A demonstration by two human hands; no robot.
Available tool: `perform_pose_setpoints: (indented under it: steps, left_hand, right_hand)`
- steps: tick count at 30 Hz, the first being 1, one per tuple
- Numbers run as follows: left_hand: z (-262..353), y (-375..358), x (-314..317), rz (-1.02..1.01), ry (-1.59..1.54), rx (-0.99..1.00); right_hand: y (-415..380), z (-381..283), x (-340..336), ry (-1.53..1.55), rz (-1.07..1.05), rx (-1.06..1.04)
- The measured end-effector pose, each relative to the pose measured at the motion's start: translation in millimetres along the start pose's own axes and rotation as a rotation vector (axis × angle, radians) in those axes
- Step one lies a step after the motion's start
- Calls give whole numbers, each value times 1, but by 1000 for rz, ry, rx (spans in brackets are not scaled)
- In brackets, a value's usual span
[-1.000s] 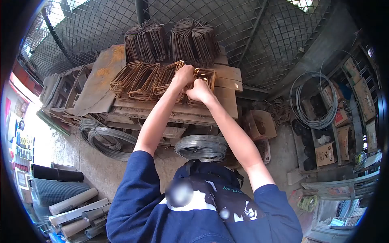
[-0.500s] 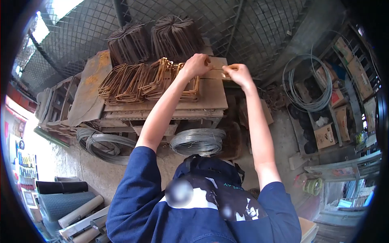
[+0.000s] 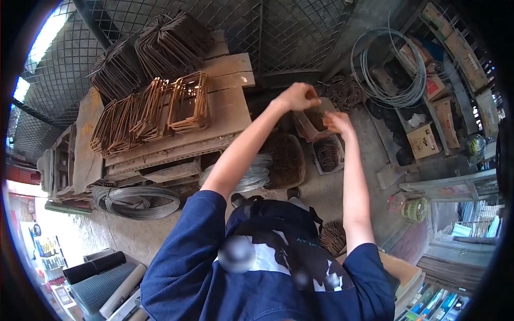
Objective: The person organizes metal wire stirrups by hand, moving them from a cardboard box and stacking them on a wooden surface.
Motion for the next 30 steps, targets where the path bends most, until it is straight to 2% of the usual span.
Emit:
perform_pose_setpoints:
  steps: [8,10,11,14,16,18,20,22,25,27,28,30]
  left_hand:
    - [-64,24,199,-207,-76,-281]
    - [-74,11,243,-343,-172,-470]
    - [-81,2,262,-308,-140,-541]
    - [-106,-47,332,-454,-175,-822]
    - [-120,-84,377,-580,-178,-919]
    - [-155,-139,452,-627,-249,-944]
    - [-175,-178,497,-631,-219,-947]
    - [-192,-196,528,-633,-201,-956]
    - [-203,-219,562,-749,-196,-1016]
    - [-227,-233,580,-646,-254,-1170]
    - [-236,-244,593,-590,-349,-1332]
    - [-265,-257,629,-560,-349,-1345]
  right_hand:
    - [53,178,-90,78,-13,378]
    - [65,233,-110,97,-71,483]
    - [65,253,-118,64,-14,514]
    - [63,313,-135,-42,-31,658]
    - [62,345,-139,-105,-47,728]
    - [68,385,-136,-88,-87,768]
    - [73,421,-128,-76,-124,800]
    - [86,452,-120,-104,-144,832]
    - [103,521,-120,-99,-182,835]
    - [126,558,-113,-150,-210,853]
    - [140,576,-110,-191,-223,822]
    - [165,619,-103,-142,-253,756]
Point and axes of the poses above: each hand's wrist, its own y-axis towards the middle knuckle, its own x-axis out of the palm, z = x × y, the point moved 8 cm from there along y, towards the middle knuckle, and after that the axes turned 14 degrees about y, right-handed, at the moved point
